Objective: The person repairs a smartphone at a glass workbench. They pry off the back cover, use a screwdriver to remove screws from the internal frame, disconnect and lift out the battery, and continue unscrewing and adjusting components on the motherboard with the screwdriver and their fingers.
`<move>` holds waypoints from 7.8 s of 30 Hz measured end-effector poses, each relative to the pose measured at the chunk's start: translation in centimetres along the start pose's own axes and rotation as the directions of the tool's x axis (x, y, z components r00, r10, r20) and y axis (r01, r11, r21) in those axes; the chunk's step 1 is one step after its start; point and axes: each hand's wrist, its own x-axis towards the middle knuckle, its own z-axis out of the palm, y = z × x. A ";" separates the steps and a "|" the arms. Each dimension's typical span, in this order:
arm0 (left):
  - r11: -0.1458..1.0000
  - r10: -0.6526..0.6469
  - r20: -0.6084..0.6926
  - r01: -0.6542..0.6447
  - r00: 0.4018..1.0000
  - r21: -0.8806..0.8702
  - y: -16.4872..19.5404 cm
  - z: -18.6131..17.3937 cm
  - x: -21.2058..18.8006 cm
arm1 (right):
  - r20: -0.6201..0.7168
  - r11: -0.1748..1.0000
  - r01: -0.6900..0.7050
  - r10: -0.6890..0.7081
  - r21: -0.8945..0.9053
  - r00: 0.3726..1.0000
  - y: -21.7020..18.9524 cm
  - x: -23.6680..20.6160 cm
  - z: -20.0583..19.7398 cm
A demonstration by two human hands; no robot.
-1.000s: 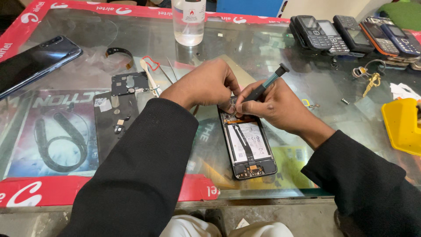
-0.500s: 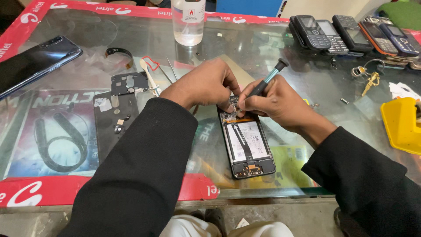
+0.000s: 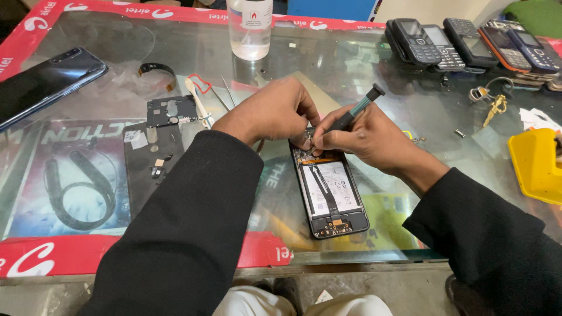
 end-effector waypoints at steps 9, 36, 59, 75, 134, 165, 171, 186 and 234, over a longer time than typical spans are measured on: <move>1.000 -0.008 0.010 0.008 1.000 0.016 0.3 -0.2 -0.2 | -0.106 0.986 -0.055 0.072 0.155 0.992 0.7 -0.1 -0.5; 0.998 -0.057 -0.015 0.057 0.998 -0.012 0.8 0.0 -0.4 | -0.113 0.991 -0.043 0.057 0.124 0.992 0.5 -0.5 -0.4; 1.000 -0.012 0.031 0.012 0.999 0.003 0.5 0.0 -0.2 | -0.166 1.000 0.009 -0.004 0.030 0.986 1.3 -0.3 -2.5; 0.997 -0.077 0.003 0.077 0.997 -0.022 1.0 0.2 -0.4 | -0.130 0.989 -0.001 0.020 0.146 0.991 1.8 -0.5 -3.1; 0.993 0.045 -0.042 -0.050 0.998 -0.103 -0.5 0.8 0.5 | 0.076 0.924 0.347 -0.339 -0.163 0.938 -1.2 -2.1 -0.8; 0.997 0.039 -0.013 -0.040 0.999 -0.069 -0.4 0.8 0.8 | -0.178 0.808 0.222 -0.370 -0.545 0.912 -1.1 -6.0 0.0; 0.998 0.050 -0.003 -0.050 0.999 -0.042 -0.3 0.7 0.8 | -0.120 0.701 0.280 -0.464 -0.656 0.878 -0.7 -4.9 0.4; 0.996 0.083 0.001 -0.083 0.997 -0.019 -0.4 0.7 0.7 | -0.110 0.991 0.066 -0.079 -0.118 0.991 -0.2 -4.1 -0.2; 0.966 0.224 0.127 -0.204 0.966 -0.157 1.7 1.2 -0.5 | -0.474 0.994 0.077 -0.106 -0.079 0.874 -0.3 -12.5 2.1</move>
